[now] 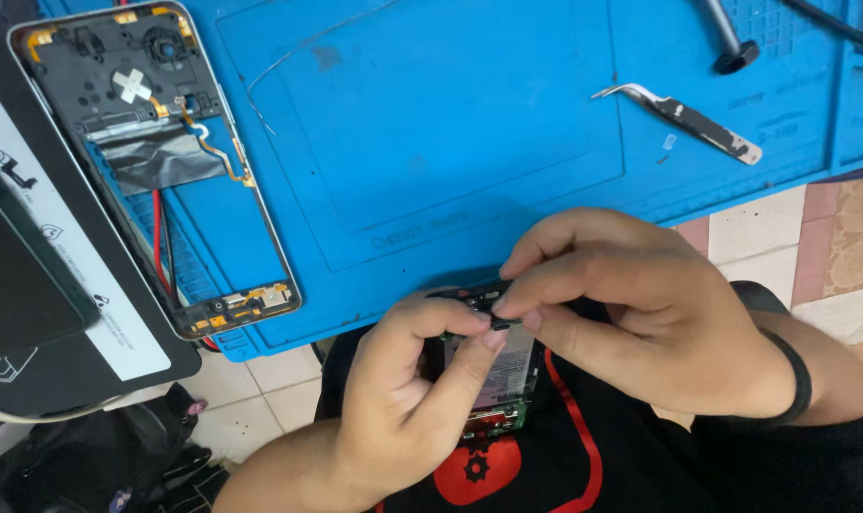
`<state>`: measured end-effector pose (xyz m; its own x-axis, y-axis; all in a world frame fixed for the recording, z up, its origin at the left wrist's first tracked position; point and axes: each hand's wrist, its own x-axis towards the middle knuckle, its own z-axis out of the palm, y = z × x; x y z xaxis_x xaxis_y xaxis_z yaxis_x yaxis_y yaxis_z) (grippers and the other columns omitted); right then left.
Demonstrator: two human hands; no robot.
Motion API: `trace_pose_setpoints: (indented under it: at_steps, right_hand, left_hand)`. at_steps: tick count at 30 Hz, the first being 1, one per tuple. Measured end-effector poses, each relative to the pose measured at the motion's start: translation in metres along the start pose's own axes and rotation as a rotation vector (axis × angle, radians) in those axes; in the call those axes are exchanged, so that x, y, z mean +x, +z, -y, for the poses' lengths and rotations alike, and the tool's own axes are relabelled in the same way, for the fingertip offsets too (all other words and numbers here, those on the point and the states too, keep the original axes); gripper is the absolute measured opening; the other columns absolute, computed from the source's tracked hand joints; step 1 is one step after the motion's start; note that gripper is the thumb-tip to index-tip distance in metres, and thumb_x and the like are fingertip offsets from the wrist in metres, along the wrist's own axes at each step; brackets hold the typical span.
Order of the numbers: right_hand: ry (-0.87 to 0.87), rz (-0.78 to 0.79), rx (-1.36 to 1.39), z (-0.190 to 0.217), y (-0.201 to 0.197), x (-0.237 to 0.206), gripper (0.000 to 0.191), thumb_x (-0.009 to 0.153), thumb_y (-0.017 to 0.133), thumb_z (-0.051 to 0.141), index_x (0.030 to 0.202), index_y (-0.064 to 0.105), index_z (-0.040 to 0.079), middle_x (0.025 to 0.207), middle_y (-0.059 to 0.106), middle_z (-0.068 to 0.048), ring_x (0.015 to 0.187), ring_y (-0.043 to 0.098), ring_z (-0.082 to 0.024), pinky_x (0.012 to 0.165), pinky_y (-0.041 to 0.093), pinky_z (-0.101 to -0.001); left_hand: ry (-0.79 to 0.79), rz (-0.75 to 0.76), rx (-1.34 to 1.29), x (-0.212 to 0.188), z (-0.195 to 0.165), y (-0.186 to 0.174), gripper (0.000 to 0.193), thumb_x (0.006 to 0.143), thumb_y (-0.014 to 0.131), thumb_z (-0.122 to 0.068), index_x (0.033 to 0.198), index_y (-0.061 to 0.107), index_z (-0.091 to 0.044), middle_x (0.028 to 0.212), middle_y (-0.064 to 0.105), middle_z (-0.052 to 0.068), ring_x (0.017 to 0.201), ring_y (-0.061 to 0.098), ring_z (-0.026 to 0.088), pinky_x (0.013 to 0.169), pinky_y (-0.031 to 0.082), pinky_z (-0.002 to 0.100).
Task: The person reassembles a disassembled smartphone on a blue workbench. They place the battery into the chassis, connect internal ribbon cables, and use a precision screwdriver to secure components. Finally, they attach the phone's outer casing and test the device by pressing the power button.
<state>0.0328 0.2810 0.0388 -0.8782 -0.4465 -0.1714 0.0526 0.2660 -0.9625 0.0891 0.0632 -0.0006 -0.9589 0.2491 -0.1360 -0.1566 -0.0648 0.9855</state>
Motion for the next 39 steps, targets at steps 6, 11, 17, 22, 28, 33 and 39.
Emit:
trace_pose_setpoints:
  at_steps: [6,11,17,22,28,33,39]
  right_hand:
    - [0.029,-0.227,0.005,0.022,-0.019,-0.005,0.026,0.085,0.070,-0.005,0.110,0.066,-0.003,0.113,0.066,-0.014,0.100,0.067,-0.020,0.085,0.056,-0.0292]
    - [0.012,-0.546,-0.016,0.024,-0.033,-0.004,0.018,0.098,0.065,-0.005,0.116,0.062,-0.003,0.114,0.067,-0.011,0.097,0.069,-0.015,0.088,0.059,-0.0267]
    - [-0.079,-0.704,-0.027,0.012,-0.063,0.010,0.015,0.104,0.066,-0.002,0.119,0.063,-0.003,0.111,0.069,-0.010,0.096,0.069,-0.012,0.088,0.059,-0.0251]
    - [-0.098,-0.746,-0.147,0.010,-0.082,0.019,0.013,0.106,0.069,0.000,0.117,0.065,-0.005,0.104,0.069,-0.011,0.090,0.069,-0.012,0.086,0.057,-0.0230]
    - [-0.277,-0.724,-0.457,0.043,-0.116,0.035,0.016,0.103,0.075,0.001,0.092,0.063,-0.004,0.111,0.067,-0.013,0.091,0.063,-0.011,0.081,0.051,-0.0207]
    - [-0.391,-0.800,-0.586,0.077,-0.152,0.067,0.013,0.099,0.071,0.005,0.087,0.068,0.002,0.103,0.068,-0.009,0.090,0.064,-0.012,0.077,0.049,-0.0231]
    - [-0.363,-0.805,-0.699,0.086,-0.218,0.125,0.014,0.104,0.073,0.016,0.105,0.072,0.002,0.086,0.068,-0.006,0.076,0.063,-0.011,0.070,0.050,-0.0252]
  left_hand:
    - [0.112,-0.051,-0.152,0.011,-0.020,-0.002,0.027,0.103,0.071,0.013,0.121,0.055,-0.001,0.114,0.066,0.010,0.101,0.066,0.012,0.091,0.055,0.023]
    - [0.250,-0.115,-0.108,0.029,-0.042,-0.014,0.031,0.102,0.071,0.015,0.120,0.051,-0.001,0.112,0.066,0.010,0.102,0.069,0.011,0.093,0.057,0.023]
    - [0.289,-0.193,-0.107,0.058,-0.046,-0.015,0.030,0.103,0.071,0.012,0.121,0.051,-0.001,0.114,0.063,0.009,0.105,0.065,0.012,0.097,0.054,0.025]
    - [0.177,-0.155,-0.261,0.071,-0.024,-0.005,0.025,0.103,0.066,0.007,0.123,0.053,-0.002,0.117,0.067,0.010,0.108,0.065,0.013,0.096,0.054,0.028]
    - [0.011,-0.217,-0.334,0.077,0.008,0.001,0.023,0.098,0.066,0.003,0.118,0.054,0.000,0.109,0.069,0.012,0.100,0.066,0.014,0.087,0.054,0.029]
    - [0.011,-0.268,-0.366,0.098,0.023,0.004,0.023,0.092,0.068,0.003,0.111,0.056,0.001,0.109,0.072,0.014,0.103,0.067,0.016,0.091,0.053,0.031]
    - [-0.029,-0.289,-0.293,0.098,0.046,0.002,0.022,0.090,0.070,0.001,0.109,0.059,0.001,0.106,0.074,0.016,0.099,0.069,0.017,0.089,0.055,0.033]
